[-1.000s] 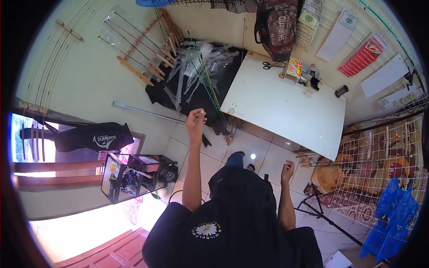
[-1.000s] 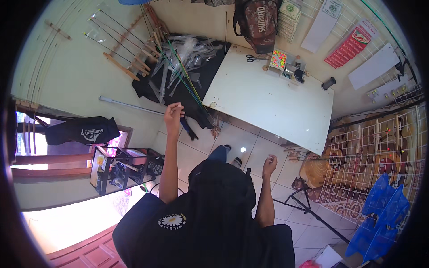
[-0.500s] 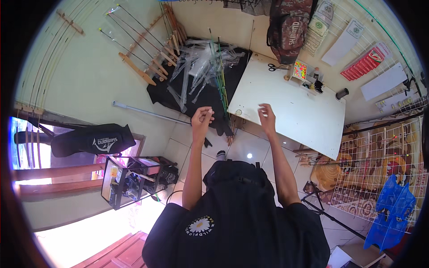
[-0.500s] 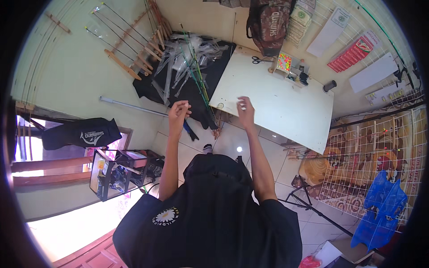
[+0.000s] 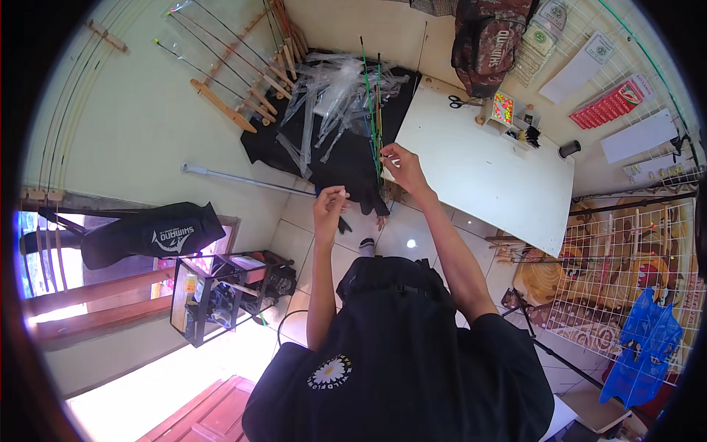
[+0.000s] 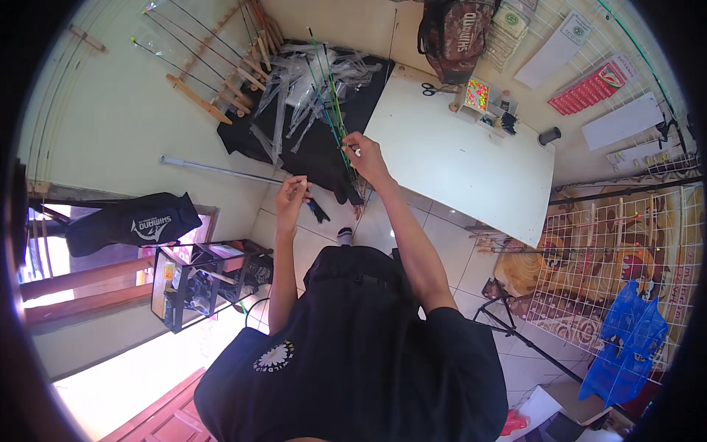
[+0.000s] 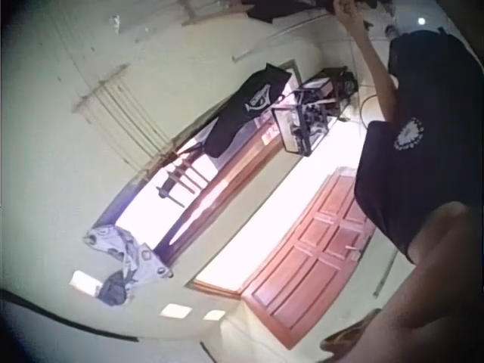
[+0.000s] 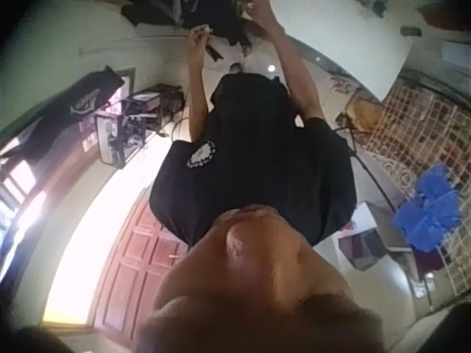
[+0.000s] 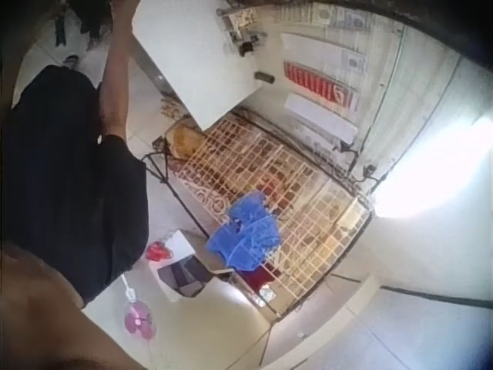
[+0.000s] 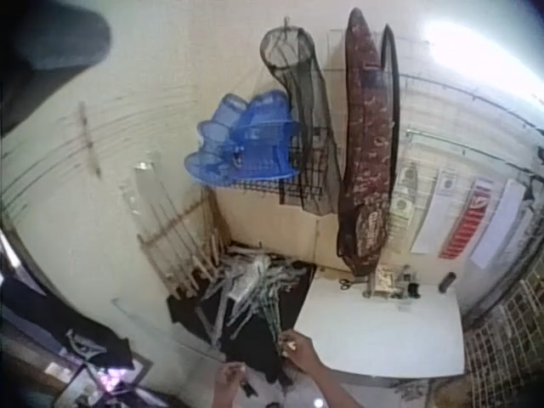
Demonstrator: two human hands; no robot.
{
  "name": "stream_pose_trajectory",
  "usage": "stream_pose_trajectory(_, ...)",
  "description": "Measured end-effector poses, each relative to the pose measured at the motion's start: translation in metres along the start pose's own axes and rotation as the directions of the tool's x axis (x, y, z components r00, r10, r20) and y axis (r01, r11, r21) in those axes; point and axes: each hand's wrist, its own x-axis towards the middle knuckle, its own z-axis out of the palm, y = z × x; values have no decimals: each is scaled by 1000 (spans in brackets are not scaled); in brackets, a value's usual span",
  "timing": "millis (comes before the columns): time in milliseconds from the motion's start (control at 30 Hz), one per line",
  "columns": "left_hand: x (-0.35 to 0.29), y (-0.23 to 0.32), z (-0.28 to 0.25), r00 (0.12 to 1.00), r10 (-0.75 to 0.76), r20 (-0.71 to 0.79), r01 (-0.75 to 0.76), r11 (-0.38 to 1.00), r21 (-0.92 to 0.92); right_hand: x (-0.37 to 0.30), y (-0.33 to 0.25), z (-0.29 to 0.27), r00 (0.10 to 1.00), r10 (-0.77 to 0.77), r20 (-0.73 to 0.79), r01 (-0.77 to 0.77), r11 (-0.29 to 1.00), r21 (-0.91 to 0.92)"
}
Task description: Attach a fishing float and stopper to a fishing line on a rod.
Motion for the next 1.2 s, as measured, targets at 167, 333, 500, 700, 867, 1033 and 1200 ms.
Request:
stream_pose_trajectory(167, -6, -1, -3, 999, -53, -7, 53, 999, -6, -3, -1, 2, 1000, 3, -30, -2, 999, 50)
stream_pose_trajectory(333, 3, 0, 7, 999, 42, 17, -43, 996, 76, -1, -1, 5, 997, 8, -80, -3, 998, 62)
stream_pose_trajectory(500, 39, 48, 55, 959, 281, -38, -273, 952, 135, 8, -6, 7, 988, 32, -148, -24, 998, 50)
stream_pose_trajectory(700, 65, 75, 81, 902, 431, -35, -408, 874, 264, 16, -3, 10, 993, -13, -119, 11, 1000, -18)
stream_pose_trajectory(867, 69, 84, 89, 892, 452, -28, -425, 858, 290, 13, 4, 6, 989, -22, -147, 31, 998, 54)
stream_pose_trajectory(1033, 73, 86, 89, 885, 465, -15, -441, 848, 296, -1, -2, -3, 987, 9, -162, 2, 998, 65)
stream_pose_trajectory(1200, 78, 85, 92, 887, 462, 7, -441, 844, 305, -9, 2, -14, 989, 47, -142, -41, 998, 45)
